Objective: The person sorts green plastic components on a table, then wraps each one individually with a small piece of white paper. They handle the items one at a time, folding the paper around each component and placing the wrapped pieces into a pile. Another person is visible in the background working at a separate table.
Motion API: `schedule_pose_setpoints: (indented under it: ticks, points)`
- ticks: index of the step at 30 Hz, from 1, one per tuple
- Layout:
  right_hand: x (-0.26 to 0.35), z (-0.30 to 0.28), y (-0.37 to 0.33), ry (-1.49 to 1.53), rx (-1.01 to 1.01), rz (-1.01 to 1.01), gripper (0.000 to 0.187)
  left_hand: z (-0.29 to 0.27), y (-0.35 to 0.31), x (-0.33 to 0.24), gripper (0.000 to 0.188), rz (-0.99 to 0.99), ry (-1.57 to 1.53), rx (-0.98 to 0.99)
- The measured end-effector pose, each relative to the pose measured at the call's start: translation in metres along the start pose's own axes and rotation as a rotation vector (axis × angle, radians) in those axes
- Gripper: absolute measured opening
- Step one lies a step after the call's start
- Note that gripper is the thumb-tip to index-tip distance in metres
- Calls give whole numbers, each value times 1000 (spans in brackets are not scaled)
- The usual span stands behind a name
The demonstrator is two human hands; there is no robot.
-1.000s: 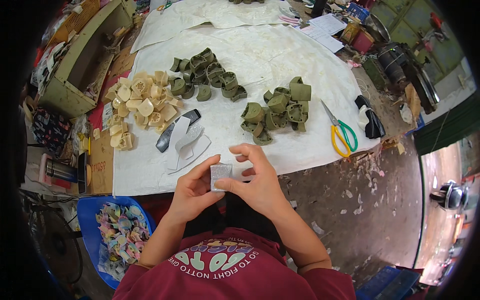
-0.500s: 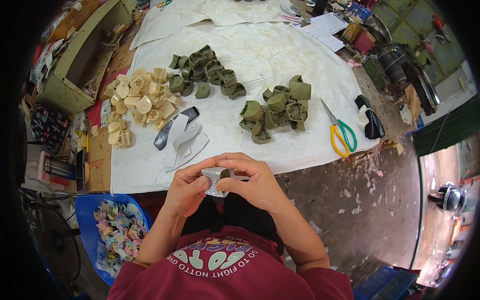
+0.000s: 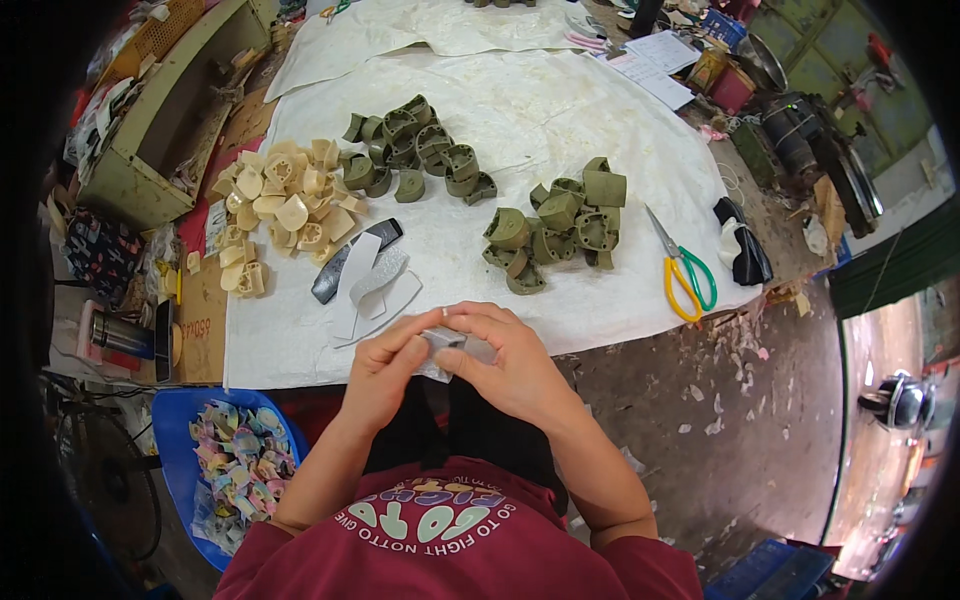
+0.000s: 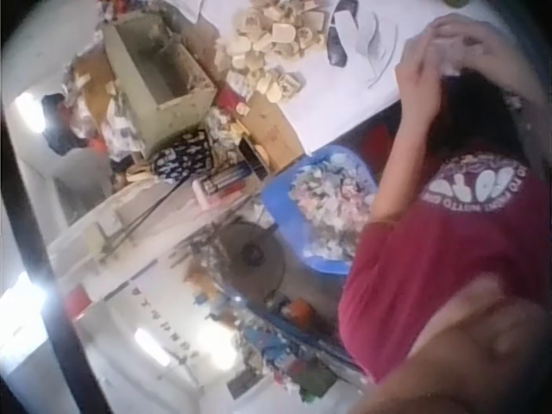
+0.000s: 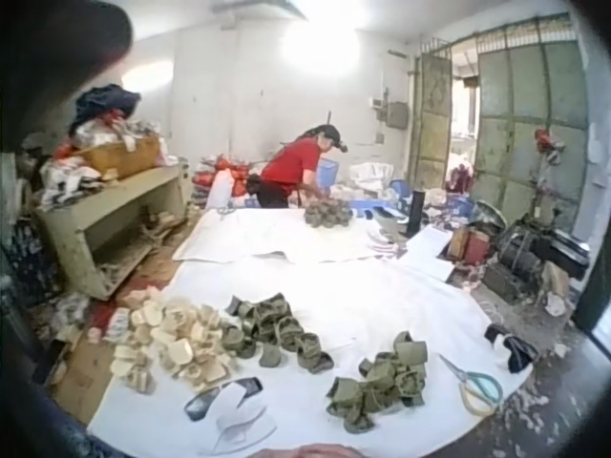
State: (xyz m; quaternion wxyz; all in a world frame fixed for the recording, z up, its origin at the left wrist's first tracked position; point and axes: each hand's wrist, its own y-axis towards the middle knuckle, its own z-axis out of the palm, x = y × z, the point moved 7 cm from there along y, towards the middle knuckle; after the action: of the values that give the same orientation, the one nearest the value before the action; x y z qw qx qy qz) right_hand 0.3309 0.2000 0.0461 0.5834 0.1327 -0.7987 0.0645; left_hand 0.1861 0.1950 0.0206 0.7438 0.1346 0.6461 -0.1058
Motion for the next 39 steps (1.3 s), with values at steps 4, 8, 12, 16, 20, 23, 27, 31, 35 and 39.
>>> schedule_pose_setpoints:
  ticks: [4, 8, 12, 16, 20, 23, 27, 31, 35, 39]
  points:
    - [-12, 1, 1, 119, -18, 140, 44, -2, 6, -17, 44, 87, 252, -126]
    - [-14, 8, 1, 611, -208, 46, 38, 2, 2, -5, 56, 58, 13, -229]
    - [-9, 18, 3, 600, -138, -35, 38, 4, -1, -17, 57, 186, 217, -227]
    - [-12, 26, 4, 679, -162, -7, 42, 11, 1, -46, 57, 385, 567, -249]
    - [-9, 40, 9, 883, -86, 105, 41, 6, 1, -46, 57, 425, 588, -271]
    - [-4, 44, 7, 786, -127, 38, 42, 4, 3, -49, 58, 427, 587, -252]
    - [-8, 37, 14, 744, -224, 30, 45, 8, 7, -46, 61, 395, 514, -190]
    - [-9, 34, 17, 804, -289, 56, 50, 15, 9, -20, 66, 117, -172, -99]
    - [-5, 31, 16, 778, -269, 57, 55, 12, 9, -17, 68, 111, -393, -18]
    - [-8, 27, 17, 694, -206, -76, 49, 8, 9, -18, 71, 115, -445, -113]
